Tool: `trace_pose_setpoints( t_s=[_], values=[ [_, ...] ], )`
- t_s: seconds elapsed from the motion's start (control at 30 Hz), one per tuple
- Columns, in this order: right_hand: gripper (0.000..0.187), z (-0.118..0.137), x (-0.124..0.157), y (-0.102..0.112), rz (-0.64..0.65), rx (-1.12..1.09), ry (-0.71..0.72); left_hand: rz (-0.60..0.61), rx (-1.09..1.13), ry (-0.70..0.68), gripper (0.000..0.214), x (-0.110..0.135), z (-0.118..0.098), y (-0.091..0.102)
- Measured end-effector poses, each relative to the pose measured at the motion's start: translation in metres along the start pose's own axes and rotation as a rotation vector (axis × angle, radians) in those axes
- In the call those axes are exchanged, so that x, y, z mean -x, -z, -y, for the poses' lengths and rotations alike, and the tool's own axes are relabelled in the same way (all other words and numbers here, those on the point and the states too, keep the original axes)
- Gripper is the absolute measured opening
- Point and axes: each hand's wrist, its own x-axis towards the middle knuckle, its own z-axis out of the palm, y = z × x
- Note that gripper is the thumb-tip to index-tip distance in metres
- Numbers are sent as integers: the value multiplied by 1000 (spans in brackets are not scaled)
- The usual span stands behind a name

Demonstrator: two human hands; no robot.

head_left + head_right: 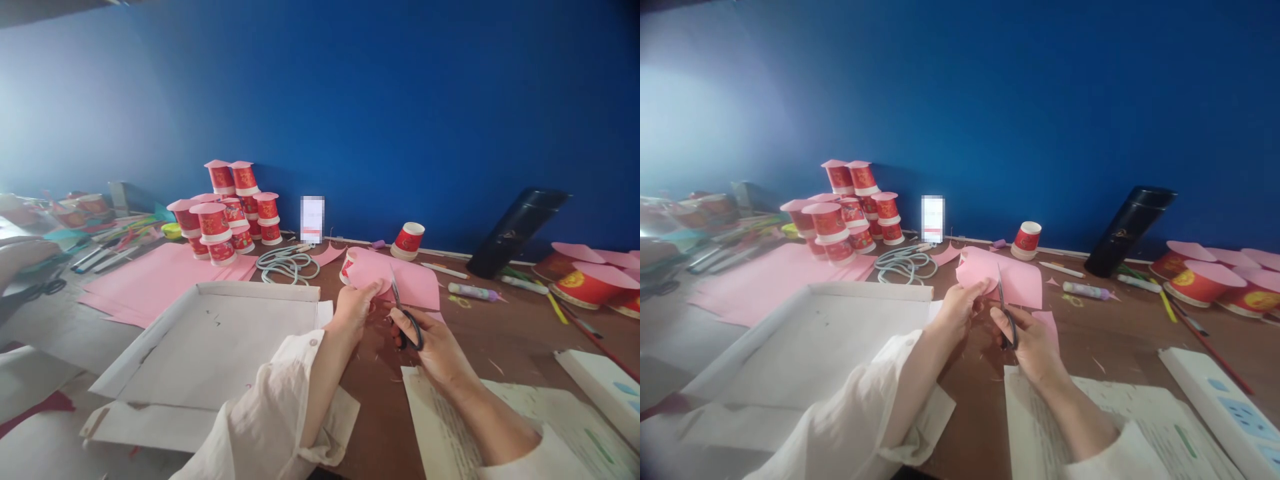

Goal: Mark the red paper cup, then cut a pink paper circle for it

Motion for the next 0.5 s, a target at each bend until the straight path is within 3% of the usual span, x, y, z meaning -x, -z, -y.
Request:
trace_pose_setpoints(
  t_s=[0.5],
  values=[
    [46, 2, 1, -1, -27, 21, 14, -11, -16, 1, 35, 1, -1, 1]
  ],
)
